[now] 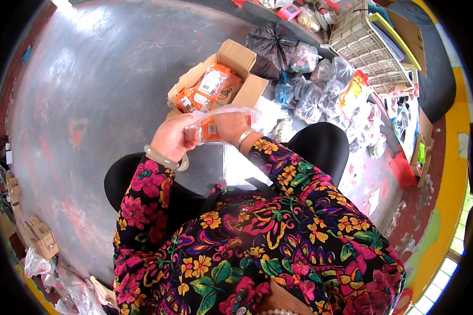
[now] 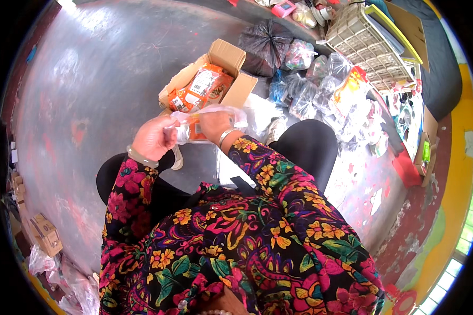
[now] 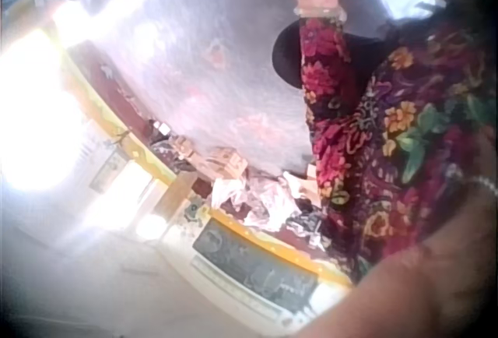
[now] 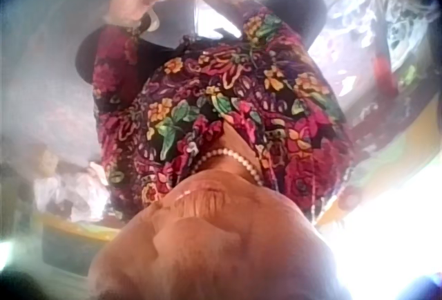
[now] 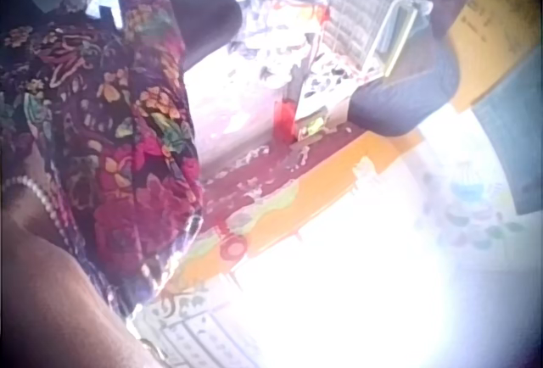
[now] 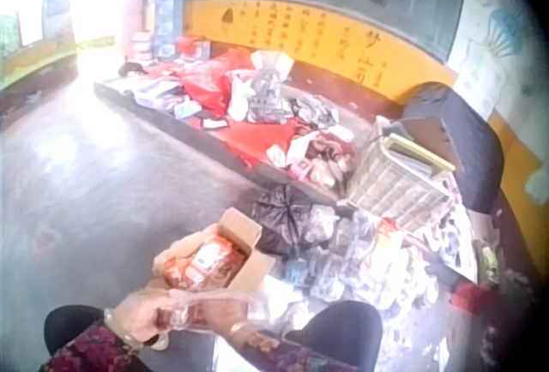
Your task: The person sits on the floor and packs multiple snack packets into a clear plastic bag. They take packets from a cardboard box, open the plastic bag, insert the snacks one by one, and place the filled bag on the floor.
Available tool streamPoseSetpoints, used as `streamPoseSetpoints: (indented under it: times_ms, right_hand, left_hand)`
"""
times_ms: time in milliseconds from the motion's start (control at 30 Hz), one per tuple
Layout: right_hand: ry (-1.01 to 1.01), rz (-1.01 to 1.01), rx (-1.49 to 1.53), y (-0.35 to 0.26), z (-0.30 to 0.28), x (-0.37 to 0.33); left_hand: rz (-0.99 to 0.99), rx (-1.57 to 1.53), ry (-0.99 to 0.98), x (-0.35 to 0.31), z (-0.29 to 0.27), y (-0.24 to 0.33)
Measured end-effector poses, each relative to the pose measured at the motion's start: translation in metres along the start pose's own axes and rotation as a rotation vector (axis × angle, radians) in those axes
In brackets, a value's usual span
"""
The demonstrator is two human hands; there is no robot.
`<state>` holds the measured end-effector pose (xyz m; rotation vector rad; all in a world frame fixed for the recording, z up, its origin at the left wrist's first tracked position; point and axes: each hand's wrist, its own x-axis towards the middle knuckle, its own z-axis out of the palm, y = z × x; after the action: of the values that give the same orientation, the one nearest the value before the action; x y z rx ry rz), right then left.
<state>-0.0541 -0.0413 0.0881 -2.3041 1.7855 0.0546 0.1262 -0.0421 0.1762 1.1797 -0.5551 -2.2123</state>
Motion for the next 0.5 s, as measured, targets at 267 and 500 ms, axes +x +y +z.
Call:
streamPoseSetpoints:
  times_ms: [267,500]
  right_hand:
    - [-0.033,-0.084,0.184,0.019,0.029,0.003]
    - [-0.396,-0.309,0.350,0.031,-0.057,0.027]
  left_hand:
    - [-0.005,-0.068,-0.025,0.014,0.007,-0.014]
    - [0.017,-0.174,-0.013,0.013,0.006,-0.013]
